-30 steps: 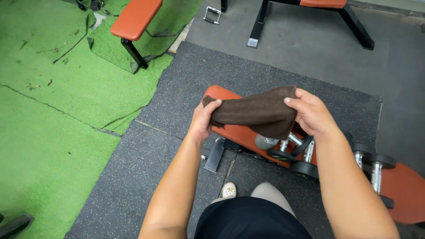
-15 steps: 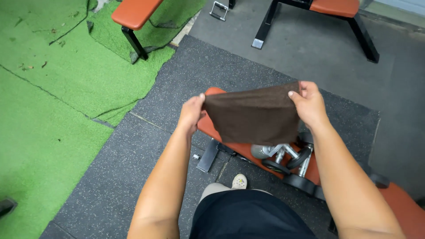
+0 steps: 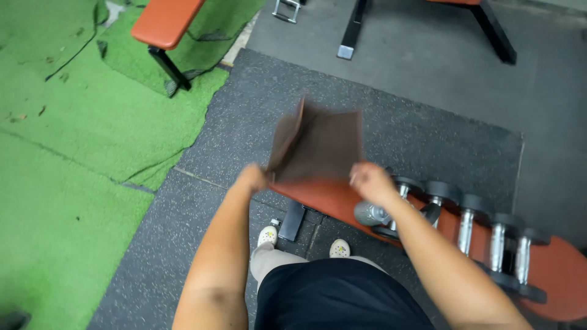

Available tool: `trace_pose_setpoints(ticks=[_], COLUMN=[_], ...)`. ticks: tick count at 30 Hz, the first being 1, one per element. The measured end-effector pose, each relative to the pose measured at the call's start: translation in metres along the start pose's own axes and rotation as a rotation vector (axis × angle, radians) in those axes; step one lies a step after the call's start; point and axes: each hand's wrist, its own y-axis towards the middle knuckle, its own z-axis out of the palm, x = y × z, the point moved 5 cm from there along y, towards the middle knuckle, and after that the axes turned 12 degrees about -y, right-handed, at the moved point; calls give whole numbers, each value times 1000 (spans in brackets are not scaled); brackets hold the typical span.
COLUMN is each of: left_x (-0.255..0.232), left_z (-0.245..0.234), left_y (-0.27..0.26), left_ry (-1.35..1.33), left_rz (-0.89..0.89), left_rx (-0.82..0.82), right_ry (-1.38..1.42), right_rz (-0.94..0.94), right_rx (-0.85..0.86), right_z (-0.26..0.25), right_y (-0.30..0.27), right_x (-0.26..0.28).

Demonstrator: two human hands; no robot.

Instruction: Cleaning and wiping down dumbbells and a weight bench in a gym.

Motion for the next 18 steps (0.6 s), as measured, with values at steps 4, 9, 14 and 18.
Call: trace_pose_setpoints(ticks=[4, 9, 14, 18], left_x=[89, 5, -185, -220], left_z=[33, -80, -222, -258], left_y=[-57, 13, 61, 52], left_ry=[260, -233, -1222, -834], left_rz=[-589, -656, 256, 656], left_rx=[940, 659, -98, -300], right_ry=[-69, 243, 372, -152], right_rz=[395, 609, -96, -353], right_rx=[805, 549, -632, -908], right_z=[97, 81, -84, -98], right_y=[-68, -12, 27, 12], right_x=[-24, 13, 160, 238])
